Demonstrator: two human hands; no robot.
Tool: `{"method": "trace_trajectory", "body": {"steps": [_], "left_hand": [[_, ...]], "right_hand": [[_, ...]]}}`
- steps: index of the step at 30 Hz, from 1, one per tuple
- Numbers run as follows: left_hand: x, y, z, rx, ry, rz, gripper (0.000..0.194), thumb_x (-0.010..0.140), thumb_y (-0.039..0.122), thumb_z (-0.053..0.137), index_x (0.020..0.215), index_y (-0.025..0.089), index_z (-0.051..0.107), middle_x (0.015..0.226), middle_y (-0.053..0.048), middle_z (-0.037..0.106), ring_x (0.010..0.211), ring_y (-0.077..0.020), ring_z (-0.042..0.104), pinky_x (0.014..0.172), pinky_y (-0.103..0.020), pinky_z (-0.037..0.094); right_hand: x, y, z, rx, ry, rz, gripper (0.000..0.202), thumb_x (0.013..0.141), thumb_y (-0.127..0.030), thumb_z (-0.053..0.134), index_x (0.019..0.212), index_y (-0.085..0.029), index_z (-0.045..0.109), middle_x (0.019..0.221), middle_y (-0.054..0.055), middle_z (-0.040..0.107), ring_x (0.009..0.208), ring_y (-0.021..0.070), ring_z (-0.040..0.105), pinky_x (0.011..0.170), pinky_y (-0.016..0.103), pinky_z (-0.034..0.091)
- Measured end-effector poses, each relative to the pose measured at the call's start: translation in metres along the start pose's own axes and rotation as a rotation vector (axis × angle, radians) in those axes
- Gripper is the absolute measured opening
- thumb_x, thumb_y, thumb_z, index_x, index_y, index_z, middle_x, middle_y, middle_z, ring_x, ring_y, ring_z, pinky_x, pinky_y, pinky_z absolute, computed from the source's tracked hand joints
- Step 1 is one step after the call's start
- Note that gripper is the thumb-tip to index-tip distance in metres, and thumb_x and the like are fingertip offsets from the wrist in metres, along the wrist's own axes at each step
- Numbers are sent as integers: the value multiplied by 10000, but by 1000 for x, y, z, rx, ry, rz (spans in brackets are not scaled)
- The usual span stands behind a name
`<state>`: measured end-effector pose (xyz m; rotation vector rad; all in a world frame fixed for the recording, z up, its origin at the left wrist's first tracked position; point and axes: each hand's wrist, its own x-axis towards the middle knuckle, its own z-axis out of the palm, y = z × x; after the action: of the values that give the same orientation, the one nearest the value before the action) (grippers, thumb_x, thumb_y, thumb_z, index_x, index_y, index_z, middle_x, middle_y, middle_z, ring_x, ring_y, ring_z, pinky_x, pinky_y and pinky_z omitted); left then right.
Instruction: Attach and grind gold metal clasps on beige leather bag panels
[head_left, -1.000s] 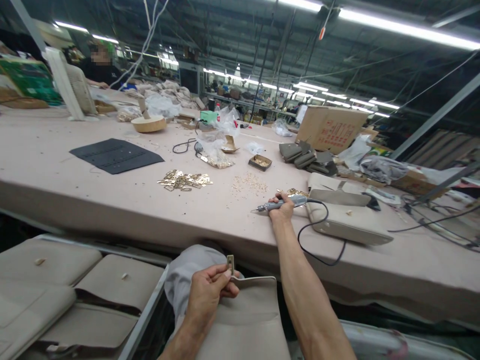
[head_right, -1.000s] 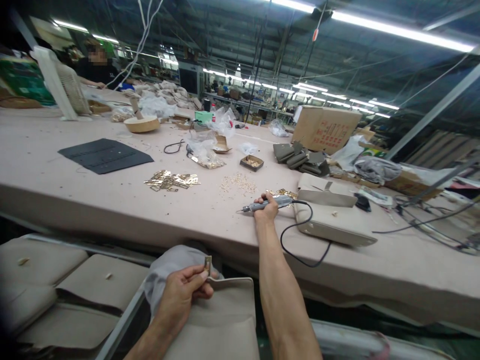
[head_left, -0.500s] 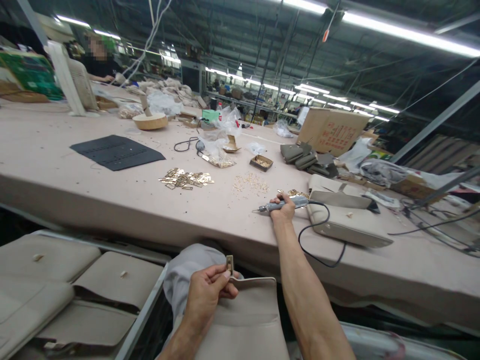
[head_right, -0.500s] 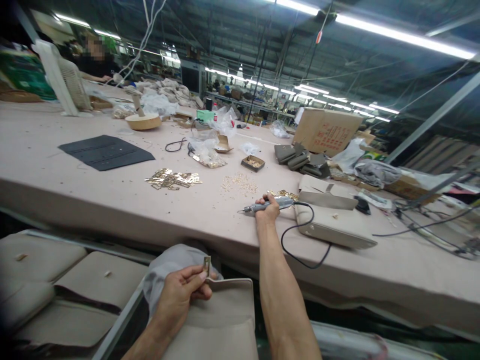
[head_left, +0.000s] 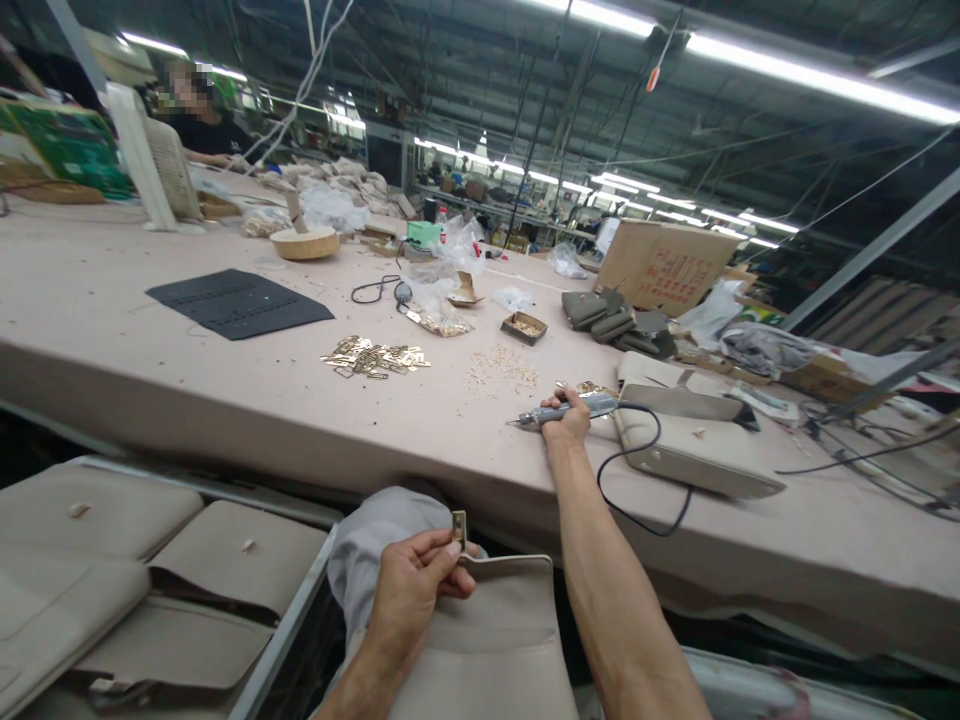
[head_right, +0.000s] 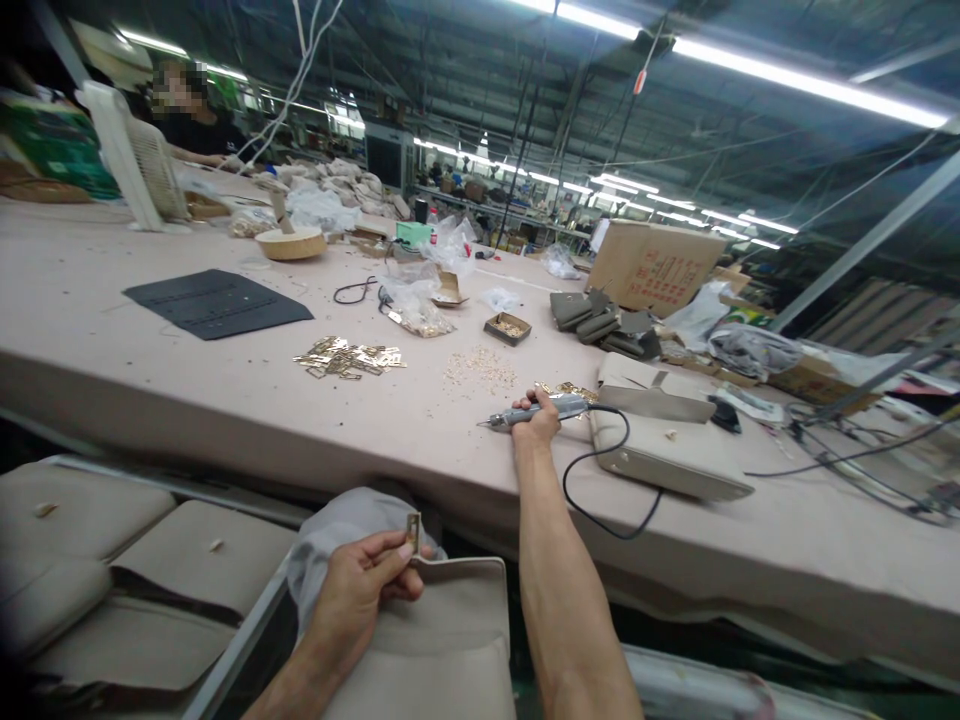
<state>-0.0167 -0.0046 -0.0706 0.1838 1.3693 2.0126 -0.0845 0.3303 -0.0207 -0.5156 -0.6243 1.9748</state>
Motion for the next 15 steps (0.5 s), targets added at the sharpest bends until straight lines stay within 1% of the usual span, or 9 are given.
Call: {"method": "trace_trajectory", "body": {"steps": [15], "left_hand": [[-1, 1, 0, -7, 9, -2, 412, 740, 444, 827, 904, 67, 797, 588, -113, 732, 481, -140, 626, 528, -211, 527]], "right_hand": [[-4, -1, 4, -22, 45, -26, 217, 758, -152, 687, 846, -191, 493, 707, -63, 579, 463, 59, 467, 451, 201, 463]]}}
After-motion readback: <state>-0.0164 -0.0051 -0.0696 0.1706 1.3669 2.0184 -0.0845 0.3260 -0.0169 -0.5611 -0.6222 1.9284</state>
